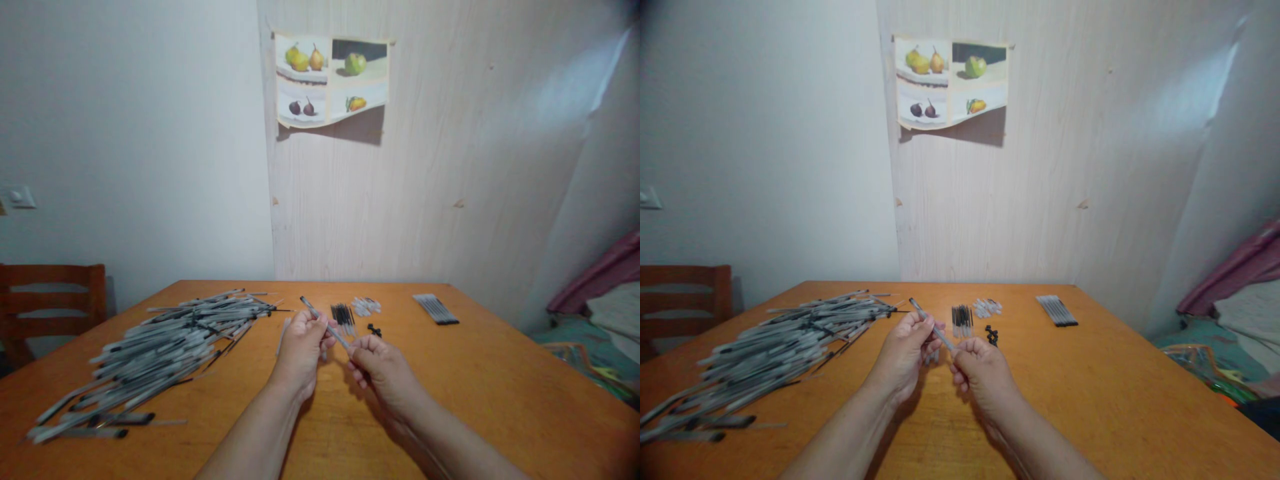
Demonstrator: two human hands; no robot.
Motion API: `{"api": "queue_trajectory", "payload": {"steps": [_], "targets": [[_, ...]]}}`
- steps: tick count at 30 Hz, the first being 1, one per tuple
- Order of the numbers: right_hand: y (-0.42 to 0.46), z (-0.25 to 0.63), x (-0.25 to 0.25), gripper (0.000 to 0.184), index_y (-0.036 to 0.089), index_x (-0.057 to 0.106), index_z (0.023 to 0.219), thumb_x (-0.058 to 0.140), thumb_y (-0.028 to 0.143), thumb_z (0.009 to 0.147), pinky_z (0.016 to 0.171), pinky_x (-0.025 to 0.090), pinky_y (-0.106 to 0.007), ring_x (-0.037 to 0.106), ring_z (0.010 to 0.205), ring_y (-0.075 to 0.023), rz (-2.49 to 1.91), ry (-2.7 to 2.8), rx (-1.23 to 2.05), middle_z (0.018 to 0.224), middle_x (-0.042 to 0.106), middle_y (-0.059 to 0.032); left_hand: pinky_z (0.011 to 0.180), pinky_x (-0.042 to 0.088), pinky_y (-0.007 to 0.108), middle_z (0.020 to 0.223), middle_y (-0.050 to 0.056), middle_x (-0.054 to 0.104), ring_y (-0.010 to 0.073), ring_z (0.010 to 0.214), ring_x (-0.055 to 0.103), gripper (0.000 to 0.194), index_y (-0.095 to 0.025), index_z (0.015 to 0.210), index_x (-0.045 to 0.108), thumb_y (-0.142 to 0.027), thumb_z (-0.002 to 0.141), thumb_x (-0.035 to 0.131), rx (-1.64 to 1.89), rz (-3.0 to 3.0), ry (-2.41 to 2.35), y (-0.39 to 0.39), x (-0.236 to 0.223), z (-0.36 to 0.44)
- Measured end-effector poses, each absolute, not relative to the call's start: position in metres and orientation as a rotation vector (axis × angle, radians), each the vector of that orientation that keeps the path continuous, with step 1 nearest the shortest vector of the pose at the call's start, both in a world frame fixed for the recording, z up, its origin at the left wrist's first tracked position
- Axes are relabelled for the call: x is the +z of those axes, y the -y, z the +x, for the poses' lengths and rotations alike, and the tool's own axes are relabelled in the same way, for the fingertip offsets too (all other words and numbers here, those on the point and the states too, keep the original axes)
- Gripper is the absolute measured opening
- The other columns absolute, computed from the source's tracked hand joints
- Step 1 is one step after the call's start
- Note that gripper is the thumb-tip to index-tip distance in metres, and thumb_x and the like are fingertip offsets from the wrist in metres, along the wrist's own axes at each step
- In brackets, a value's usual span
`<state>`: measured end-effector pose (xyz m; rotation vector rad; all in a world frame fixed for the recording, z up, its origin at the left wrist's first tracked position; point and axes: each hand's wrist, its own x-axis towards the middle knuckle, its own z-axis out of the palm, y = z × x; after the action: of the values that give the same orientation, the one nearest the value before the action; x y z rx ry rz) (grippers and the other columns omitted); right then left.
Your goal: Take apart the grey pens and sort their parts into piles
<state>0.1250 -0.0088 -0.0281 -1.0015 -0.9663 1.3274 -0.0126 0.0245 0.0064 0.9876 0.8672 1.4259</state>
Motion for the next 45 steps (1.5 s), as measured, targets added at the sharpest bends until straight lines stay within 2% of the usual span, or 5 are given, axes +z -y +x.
{"api": "queue_trajectory", "payload": {"steps": [18, 30, 40, 45], "targets": [[0.018, 0.129, -0.008, 0.024, 0.019, 0.054, 0.076, 0.069, 0.037, 0.07, 0.043, 0.029, -0.018, 0.041, 0.045, -0.0057, -1.078, 1.023, 1.268, 0.059, 0.057, 0.0032, 0.06, 0.05, 0.017, 0.088, 0.006, 0.068, 0.0076, 0.067, 0.06, 0.034, -0.017, 0.092, 0.057, -0.042, 0.077, 0.074, 1.452, 0.991, -0.82, -0.018, 0.009, -0.008], [0.022, 0.132, -0.003, 0.026, 0.018, 0.054, 0.077, 0.07, 0.038, 0.073, 0.043, 0.027, -0.017, 0.04, 0.045, -0.0048, -1.061, 1.022, 1.309, 0.058, 0.055, 0.0039, 0.062, 0.05, 0.017, 0.088, 0.005, 0.068, 0.008, 0.068, 0.06, 0.038, -0.017, 0.094, 0.056, -0.045, 0.076, 0.075, 1.43, 1.005, -0.789, -0.014, 0.011, -0.006], [0.019, 0.132, -0.009, 0.023, 0.018, 0.052, 0.077, 0.069, 0.034, 0.076, 0.045, 0.029, -0.018, 0.041, 0.046, -0.0049, -0.998, 0.997, 1.338, 0.06, 0.056, 0.0043, 0.06, 0.05, 0.017, 0.089, 0.006, 0.068, 0.0089, 0.07, 0.061, 0.033, -0.017, 0.096, 0.056, -0.04, 0.079, 0.073, 1.453, 0.978, -0.798, -0.017, 0.007, -0.005], [0.015, 0.132, -0.012, 0.023, 0.018, 0.052, 0.079, 0.069, 0.034, 0.076, 0.046, 0.031, -0.019, 0.044, 0.047, -0.0059, -0.993, 1.021, 1.351, 0.061, 0.057, 0.0036, 0.062, 0.05, 0.017, 0.089, 0.006, 0.068, 0.0086, 0.071, 0.061, 0.025, -0.017, 0.097, 0.056, -0.037, 0.085, 0.066, 1.445, 1.002, -0.823, -0.019, 0.007, -0.005]]}}
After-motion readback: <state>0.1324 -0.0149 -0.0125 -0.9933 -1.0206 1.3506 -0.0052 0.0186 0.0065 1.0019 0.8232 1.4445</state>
